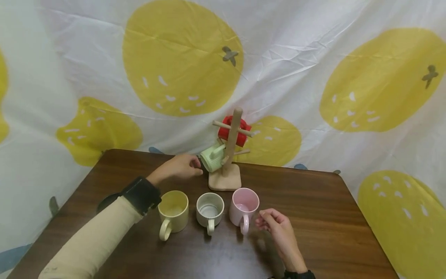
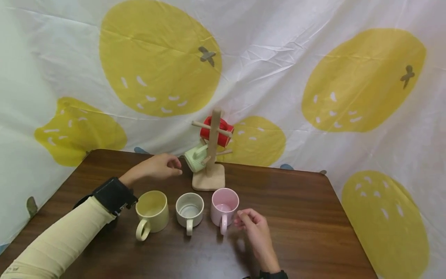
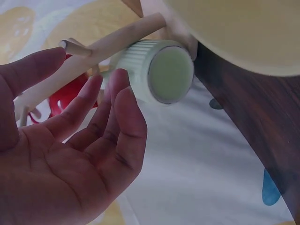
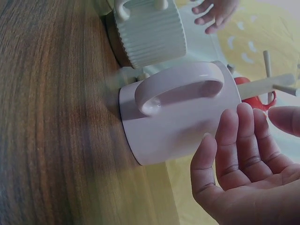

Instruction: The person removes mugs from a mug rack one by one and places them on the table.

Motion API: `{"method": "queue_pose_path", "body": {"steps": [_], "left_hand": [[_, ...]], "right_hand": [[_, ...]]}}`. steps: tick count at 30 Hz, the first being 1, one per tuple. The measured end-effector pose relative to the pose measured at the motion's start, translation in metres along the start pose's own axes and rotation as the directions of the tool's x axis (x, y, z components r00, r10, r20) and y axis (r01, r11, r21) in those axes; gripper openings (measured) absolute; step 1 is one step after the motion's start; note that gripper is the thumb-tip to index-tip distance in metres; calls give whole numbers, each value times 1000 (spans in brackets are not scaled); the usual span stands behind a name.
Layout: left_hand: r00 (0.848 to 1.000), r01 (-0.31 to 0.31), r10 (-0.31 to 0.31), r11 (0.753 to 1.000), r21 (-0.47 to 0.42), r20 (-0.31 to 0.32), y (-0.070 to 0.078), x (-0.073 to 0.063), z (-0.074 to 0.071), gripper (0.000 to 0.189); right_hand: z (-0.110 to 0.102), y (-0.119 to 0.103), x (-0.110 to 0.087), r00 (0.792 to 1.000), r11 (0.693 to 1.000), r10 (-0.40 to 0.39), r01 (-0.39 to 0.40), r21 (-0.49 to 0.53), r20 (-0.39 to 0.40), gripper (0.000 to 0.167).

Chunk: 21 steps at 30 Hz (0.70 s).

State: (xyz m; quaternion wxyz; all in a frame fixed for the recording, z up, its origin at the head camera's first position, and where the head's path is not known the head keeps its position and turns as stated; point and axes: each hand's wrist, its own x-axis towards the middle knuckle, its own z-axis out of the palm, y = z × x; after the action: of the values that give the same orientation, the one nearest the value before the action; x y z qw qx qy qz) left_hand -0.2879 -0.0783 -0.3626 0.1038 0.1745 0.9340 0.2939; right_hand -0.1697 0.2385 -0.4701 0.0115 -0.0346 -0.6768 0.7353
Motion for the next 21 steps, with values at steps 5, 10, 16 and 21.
{"method": "queue_pose_path", "body": {"steps": [5, 10, 16, 21], "left_hand": [[999, 37, -37, 999, -7, 9, 1, 13, 1, 31], [998, 56, -57, 998, -6, -25, -1, 32, 4, 43], [994, 87, -88, 996, -12, -63, -6, 50, 8, 43], [993, 99, -101, 995, -28, -66, -8, 56, 10, 43]], "right_hand": [[1, 0, 0, 1000, 1000, 0, 0, 2, 13, 14], [0, -1, 3, 1000, 1000, -11, 11, 4, 15, 16], [-2, 0, 3, 999, 1000, -21, 20, 17, 29, 15], [-5, 2, 3, 1000, 1000, -20, 20, 20, 24, 15]]}}
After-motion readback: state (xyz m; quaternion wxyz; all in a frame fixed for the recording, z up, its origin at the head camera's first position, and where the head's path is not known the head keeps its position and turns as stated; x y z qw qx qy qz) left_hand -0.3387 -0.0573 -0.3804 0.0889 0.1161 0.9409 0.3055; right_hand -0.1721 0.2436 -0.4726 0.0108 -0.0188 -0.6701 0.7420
